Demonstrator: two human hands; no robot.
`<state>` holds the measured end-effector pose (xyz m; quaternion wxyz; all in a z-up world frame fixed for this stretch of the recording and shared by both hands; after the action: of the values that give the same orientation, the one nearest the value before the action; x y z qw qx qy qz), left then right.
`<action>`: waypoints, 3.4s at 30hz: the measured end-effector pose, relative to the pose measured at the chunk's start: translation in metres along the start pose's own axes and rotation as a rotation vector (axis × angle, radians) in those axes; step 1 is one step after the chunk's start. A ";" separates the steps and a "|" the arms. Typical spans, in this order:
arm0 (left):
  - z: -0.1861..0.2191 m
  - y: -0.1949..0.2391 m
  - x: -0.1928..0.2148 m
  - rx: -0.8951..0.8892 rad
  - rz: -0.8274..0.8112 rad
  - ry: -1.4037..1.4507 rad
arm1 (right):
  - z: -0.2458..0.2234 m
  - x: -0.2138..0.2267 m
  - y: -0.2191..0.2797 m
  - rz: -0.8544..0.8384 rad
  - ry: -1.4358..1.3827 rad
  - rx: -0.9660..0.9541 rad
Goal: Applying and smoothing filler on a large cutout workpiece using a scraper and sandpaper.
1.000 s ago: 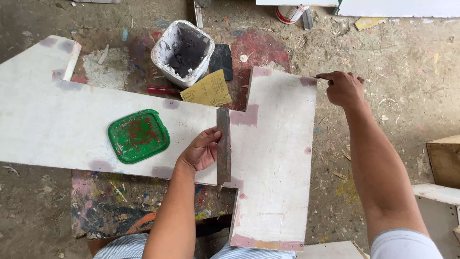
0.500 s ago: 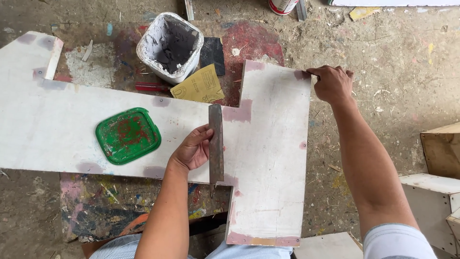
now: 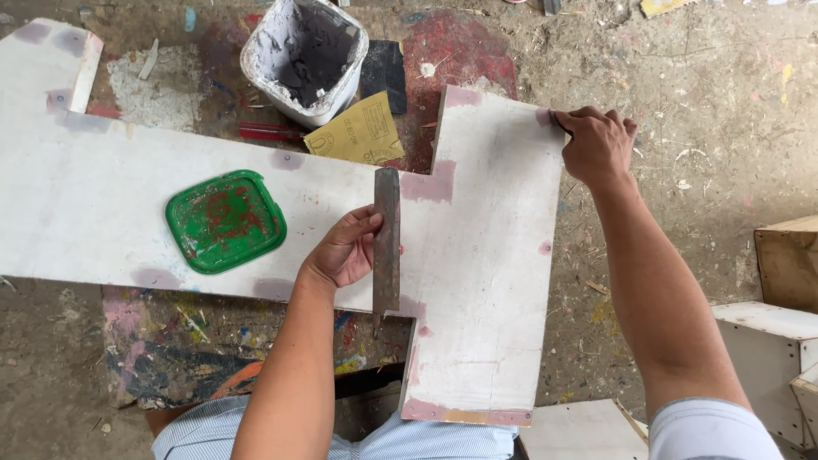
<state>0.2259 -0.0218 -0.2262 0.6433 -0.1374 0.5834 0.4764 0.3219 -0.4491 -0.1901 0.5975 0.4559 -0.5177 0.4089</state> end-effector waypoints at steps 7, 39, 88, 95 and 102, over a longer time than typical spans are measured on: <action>-0.009 -0.014 0.033 0.015 0.006 0.033 | -0.010 0.009 0.015 0.031 -0.016 0.005; -0.009 -0.015 0.034 0.025 -0.002 0.050 | -0.127 0.154 0.055 -0.234 -0.436 -0.520; 0.003 -0.009 0.018 0.045 -0.167 -0.036 | -0.001 0.065 -0.017 0.023 -0.876 -0.516; 0.001 -0.009 0.021 0.035 -0.163 -0.064 | 0.022 0.039 0.025 -0.167 -1.526 -0.434; 0.001 -0.008 0.015 0.029 -0.146 -0.102 | 0.041 0.080 0.146 -0.294 -0.989 -0.397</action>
<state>0.2307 -0.0184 -0.2422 0.7071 -0.1456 0.5451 0.4262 0.1823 -0.4515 -0.0910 0.4083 0.5395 -0.7348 -0.0471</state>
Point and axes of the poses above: each hand's wrist, its own y-axis away from the middle knuckle, its own x-axis out of the back of the hand, z = x × y, the point moved 3 cm from there along -y, towards the middle knuckle, and after that the axes turned 7 degrees about -x, right-handed, at the moved point
